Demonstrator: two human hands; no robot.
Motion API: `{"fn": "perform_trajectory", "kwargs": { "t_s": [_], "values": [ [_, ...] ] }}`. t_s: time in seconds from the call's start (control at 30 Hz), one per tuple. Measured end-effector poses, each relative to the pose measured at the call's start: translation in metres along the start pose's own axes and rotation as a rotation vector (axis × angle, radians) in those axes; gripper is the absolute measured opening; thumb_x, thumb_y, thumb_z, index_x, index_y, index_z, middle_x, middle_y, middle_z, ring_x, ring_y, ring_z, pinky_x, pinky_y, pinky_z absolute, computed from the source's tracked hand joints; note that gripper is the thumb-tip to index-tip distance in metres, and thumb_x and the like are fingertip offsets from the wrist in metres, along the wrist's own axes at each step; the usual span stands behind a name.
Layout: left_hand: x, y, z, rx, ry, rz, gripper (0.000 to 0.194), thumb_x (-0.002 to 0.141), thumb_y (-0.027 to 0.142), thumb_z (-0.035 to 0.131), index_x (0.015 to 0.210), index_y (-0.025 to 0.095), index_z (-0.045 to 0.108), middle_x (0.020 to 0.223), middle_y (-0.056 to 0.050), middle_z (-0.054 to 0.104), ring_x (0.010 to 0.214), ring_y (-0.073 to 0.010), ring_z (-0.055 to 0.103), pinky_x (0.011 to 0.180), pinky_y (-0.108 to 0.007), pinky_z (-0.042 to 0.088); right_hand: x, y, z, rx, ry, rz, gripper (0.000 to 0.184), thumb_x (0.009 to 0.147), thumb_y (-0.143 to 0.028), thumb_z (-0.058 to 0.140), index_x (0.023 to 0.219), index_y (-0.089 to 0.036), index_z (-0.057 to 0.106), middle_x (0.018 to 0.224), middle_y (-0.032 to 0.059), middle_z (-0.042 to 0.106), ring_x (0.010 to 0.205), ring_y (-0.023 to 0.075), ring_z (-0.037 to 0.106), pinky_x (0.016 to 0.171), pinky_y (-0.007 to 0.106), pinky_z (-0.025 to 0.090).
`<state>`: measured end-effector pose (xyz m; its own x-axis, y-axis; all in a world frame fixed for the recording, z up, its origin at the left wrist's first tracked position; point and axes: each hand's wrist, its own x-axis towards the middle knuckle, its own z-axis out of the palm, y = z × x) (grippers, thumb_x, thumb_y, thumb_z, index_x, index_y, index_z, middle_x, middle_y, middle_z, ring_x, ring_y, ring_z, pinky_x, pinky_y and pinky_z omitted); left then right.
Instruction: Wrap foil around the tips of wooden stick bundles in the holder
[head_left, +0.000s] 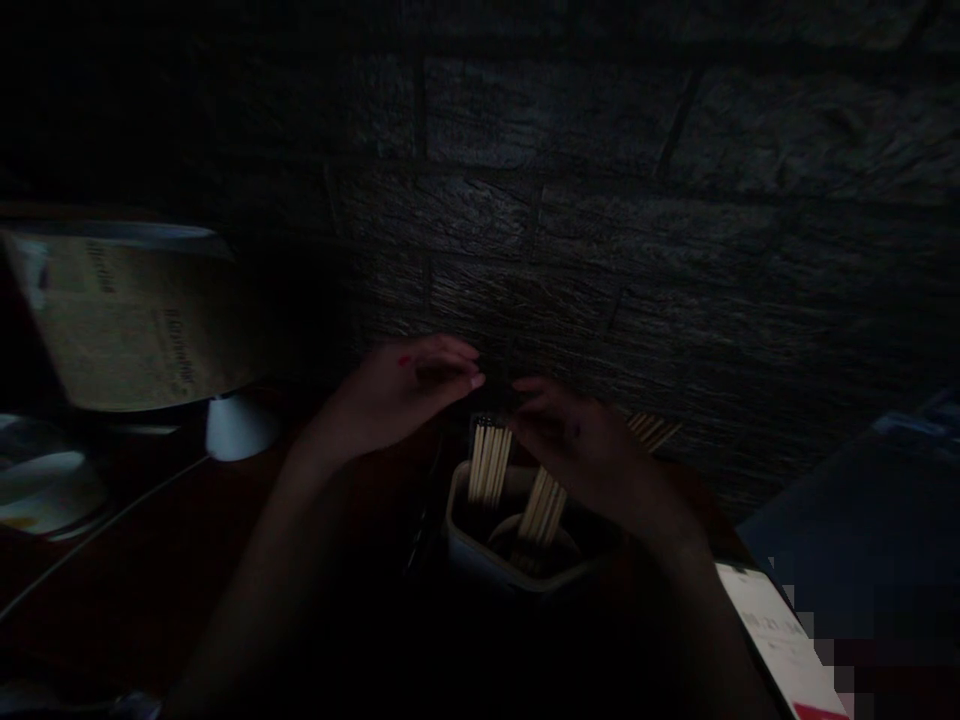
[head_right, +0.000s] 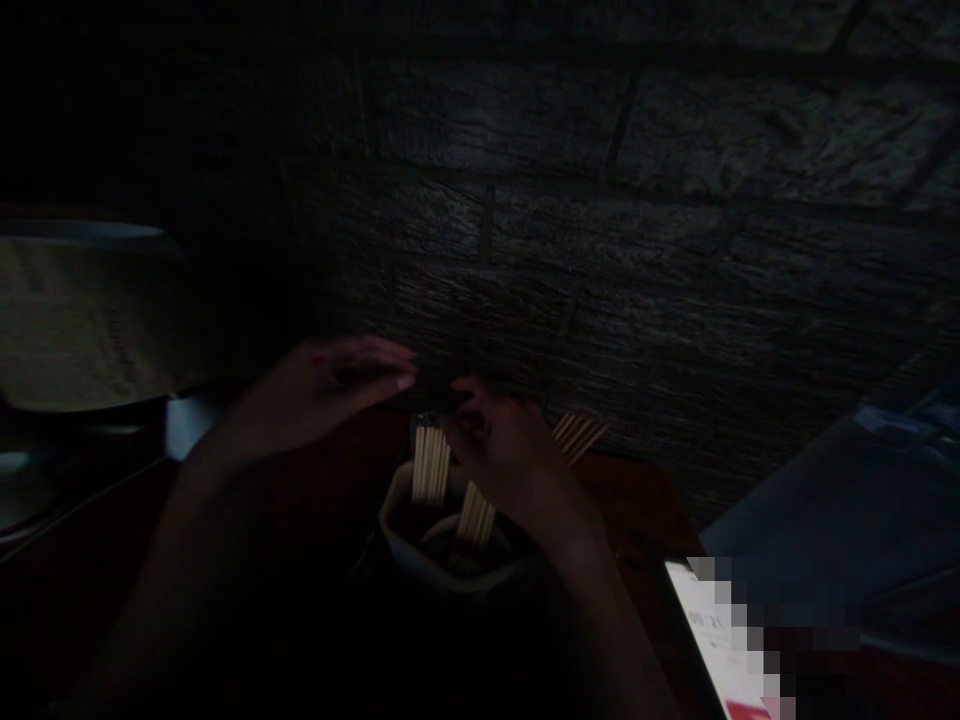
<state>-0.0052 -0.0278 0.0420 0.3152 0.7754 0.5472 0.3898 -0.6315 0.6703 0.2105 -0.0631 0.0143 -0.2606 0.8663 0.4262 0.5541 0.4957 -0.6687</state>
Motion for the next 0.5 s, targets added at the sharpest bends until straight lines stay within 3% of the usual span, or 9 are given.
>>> {"fn": "perform_trajectory", "kwargs": {
  "t_s": [0.1, 0.2, 0.3, 0.5],
  "values": [
    [-0.003, 0.009, -0.001, 0.025, 0.209, 0.025, 0.022, 0.082, 0.034, 0.072, 0.098, 0.018, 0.073, 0.097, -0.004, 0.077, 0.091, -0.0185, 0.072, 0.081, -0.027, 0.057, 0.000, 0.000, -0.001, -0.025, -0.003, -0.004, 0.032, 0.090, -0.023, 0.058, 0.122, -0.018, 0.059, 0.101, 0.0075, 0.076, 0.088, 0.0189, 0.073, 0.081, 0.035, 0.057],
    [-0.008, 0.018, -0.002, 0.051, 0.325, 0.059, 0.017, 0.082, 0.032, 0.072, 0.094, 0.019, 0.074, 0.092, -0.003, 0.077, 0.085, -0.0166, 0.071, 0.077, -0.024, 0.056, 0.001, -0.001, -0.003, -0.042, -0.034, 0.025, 0.035, 0.088, -0.020, 0.058, 0.124, -0.018, 0.058, 0.103, 0.0084, 0.076, 0.089, 0.0198, 0.074, 0.081, 0.035, 0.057],
    [-0.010, 0.022, -0.003, 0.056, 0.362, 0.067, 0.013, 0.082, 0.029, 0.073, 0.091, 0.020, 0.074, 0.086, -0.002, 0.076, 0.080, -0.0152, 0.070, 0.072, -0.022, 0.056, 0.002, -0.001, -0.003, -0.060, -0.051, 0.028, 0.036, 0.088, -0.019, 0.057, 0.124, -0.018, 0.058, 0.099, 0.0073, 0.077, 0.087, 0.0203, 0.074, 0.078, 0.035, 0.057],
    [-0.010, 0.022, -0.002, 0.047, 0.328, 0.065, 0.017, 0.083, 0.033, 0.072, 0.092, 0.019, 0.074, 0.087, -0.002, 0.076, 0.081, -0.0157, 0.070, 0.074, -0.023, 0.056, 0.003, 0.000, -0.003, -0.087, -0.054, 0.015, 0.035, 0.087, -0.017, 0.057, 0.122, -0.019, 0.059, 0.098, 0.0060, 0.077, 0.089, 0.0209, 0.073, 0.078, 0.036, 0.057]
  ]
}}
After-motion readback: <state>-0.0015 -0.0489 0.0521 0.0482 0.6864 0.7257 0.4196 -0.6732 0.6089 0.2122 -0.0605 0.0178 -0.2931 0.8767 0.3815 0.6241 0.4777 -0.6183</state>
